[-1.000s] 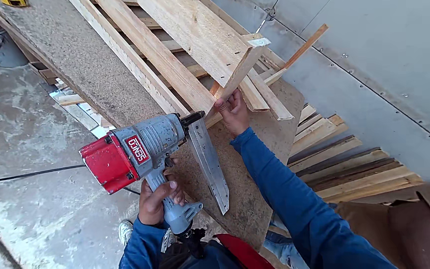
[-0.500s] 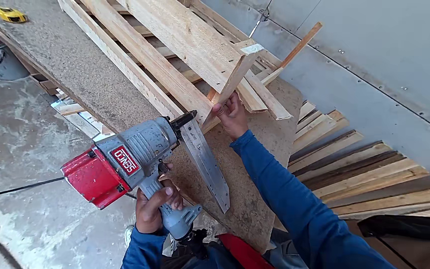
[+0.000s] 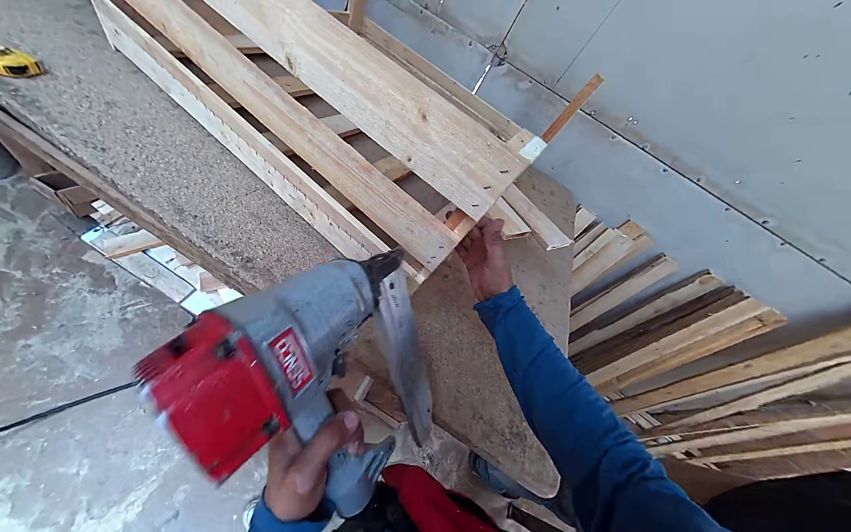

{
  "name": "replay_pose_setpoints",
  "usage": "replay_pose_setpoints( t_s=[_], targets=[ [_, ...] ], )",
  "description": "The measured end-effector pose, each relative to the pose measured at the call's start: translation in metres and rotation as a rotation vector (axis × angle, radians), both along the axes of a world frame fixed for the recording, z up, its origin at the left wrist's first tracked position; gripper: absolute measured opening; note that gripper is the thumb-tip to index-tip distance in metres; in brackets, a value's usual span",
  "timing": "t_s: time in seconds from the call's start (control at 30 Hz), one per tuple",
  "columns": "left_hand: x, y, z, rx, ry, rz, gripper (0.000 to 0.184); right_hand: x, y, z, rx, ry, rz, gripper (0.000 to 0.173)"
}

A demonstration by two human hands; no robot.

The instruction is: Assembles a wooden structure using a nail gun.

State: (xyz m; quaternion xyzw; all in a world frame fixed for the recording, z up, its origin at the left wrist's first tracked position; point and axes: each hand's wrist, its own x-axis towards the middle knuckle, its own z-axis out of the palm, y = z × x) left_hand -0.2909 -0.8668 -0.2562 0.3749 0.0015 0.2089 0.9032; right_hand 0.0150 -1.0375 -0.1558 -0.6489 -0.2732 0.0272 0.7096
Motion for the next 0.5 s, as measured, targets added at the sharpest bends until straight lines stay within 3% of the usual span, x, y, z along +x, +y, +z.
replay_pose_setpoints(
  t_s=[0.1,0.17,0.23,0.37,0.47,0.5],
  targets=[
    [-0.061,0.059,0.020,0.176,0.073,0.135,0.042,-0.008,0.017,-0.005,0.059,0.028,-0.106,0.089],
    [-0.081,0.104,0.029,0.355,0.131,0.249,0.036,-0.017,0.036,-0.010,0.108,0.025,-0.235,0.087],
    [-0.083,0.145,0.040,0.533,0.194,0.366,0.018,-0.033,0.053,-0.009,0.161,-0.004,-0.408,0.081],
    [-0.108,0.242,0.062,0.608,0.222,0.447,0.012,-0.048,0.086,-0.021,0.291,0.040,-0.708,0.067],
    [-0.120,0.309,0.061,0.634,0.302,0.645,0.005,-0.043,0.074,-0.051,0.107,-0.112,-0.424,0.061],
    [-0.121,0.333,0.057,0.629,0.336,0.712,0.007,-0.062,0.116,-0.033,0.103,-0.055,-0.462,0.054]
  ],
)
